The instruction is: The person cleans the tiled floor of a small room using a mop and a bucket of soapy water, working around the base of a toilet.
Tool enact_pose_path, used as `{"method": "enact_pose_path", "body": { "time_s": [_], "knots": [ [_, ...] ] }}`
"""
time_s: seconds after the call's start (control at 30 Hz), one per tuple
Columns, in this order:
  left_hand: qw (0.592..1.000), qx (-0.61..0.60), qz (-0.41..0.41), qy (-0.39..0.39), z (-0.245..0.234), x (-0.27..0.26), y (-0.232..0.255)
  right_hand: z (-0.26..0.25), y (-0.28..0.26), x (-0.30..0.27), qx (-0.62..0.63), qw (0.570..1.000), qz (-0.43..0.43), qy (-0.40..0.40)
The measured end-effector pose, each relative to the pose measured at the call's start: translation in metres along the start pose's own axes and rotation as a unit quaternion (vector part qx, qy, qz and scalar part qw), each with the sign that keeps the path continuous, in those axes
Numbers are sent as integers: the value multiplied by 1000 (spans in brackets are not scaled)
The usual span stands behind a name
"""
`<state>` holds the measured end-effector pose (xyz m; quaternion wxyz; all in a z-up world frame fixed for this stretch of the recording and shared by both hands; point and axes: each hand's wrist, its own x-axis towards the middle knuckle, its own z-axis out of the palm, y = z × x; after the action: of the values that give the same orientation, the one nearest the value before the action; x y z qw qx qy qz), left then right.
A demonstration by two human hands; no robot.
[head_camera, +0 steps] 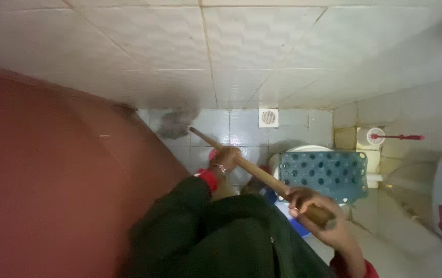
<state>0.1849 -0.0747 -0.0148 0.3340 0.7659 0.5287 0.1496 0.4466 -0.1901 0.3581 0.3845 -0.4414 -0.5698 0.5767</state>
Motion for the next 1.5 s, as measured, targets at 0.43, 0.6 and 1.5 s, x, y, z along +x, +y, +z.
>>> {"method": "enact_pose_path", "body": {
  "time_s": [0.43,0.6,1.5],
  "knots": [
    [985,-86,136,-58,63,38,119,23,-90,10,-222,968,-68,92],
    [973,-88,187,-99,53,44,110,41,-76,26,-192,971,-141,37],
    [943,-132,225,-206,-4,47,105,-4,-63,-1,-33,972,-146,179]
  ]
}}
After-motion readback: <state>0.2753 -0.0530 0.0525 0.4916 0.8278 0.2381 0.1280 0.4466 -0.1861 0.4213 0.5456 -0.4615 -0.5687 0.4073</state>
